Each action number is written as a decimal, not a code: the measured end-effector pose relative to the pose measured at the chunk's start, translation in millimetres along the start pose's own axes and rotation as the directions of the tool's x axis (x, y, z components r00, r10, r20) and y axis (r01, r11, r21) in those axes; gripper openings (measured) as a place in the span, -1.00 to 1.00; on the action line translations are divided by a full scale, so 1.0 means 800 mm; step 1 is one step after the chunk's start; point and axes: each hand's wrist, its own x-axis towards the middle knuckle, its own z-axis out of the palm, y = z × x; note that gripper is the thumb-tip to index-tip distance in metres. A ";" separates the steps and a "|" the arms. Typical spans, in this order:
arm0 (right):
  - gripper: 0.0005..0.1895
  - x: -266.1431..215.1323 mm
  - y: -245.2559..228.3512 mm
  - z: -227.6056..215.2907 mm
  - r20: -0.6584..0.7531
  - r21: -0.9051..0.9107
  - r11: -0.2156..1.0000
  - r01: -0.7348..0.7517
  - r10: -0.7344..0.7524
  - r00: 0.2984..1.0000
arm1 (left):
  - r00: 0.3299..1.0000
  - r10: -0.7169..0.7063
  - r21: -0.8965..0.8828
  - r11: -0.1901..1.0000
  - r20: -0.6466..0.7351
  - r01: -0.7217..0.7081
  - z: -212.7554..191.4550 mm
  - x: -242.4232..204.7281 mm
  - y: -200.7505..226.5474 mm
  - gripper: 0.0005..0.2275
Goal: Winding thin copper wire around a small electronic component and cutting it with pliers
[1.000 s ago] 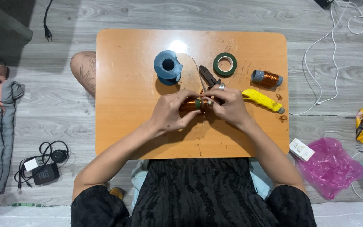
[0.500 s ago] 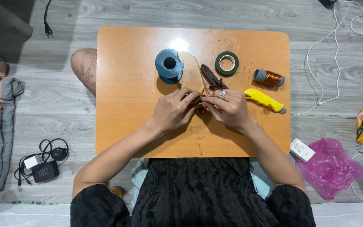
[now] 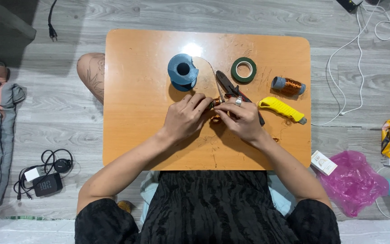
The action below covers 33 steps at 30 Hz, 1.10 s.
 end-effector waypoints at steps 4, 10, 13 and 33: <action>-0.96 0.004 -0.002 0.001 0.003 0.004 1.000 0.019 -0.019 1.000 | 1.000 -0.016 0.002 1.000 -0.023 0.016 0.005 -0.003 0.000 -0.71; -0.97 0.005 -0.004 -0.004 0.004 -0.079 0.992 0.097 -0.097 0.995 | 0.990 -0.142 -0.235 0.962 0.021 0.143 0.013 -0.004 -0.001 -0.71; -0.95 0.004 -0.005 -0.006 0.018 -0.093 0.988 0.121 -0.120 0.993 | 0.972 -0.216 -0.388 0.892 0.091 0.234 0.007 -0.003 -0.001 -0.65; -0.85 0.003 -0.004 -0.007 -0.022 -0.147 0.989 -0.003 0.000 1.000 | 0.877 -0.371 -0.586 0.653 0.304 0.479 -0.020 0.008 0.004 -0.73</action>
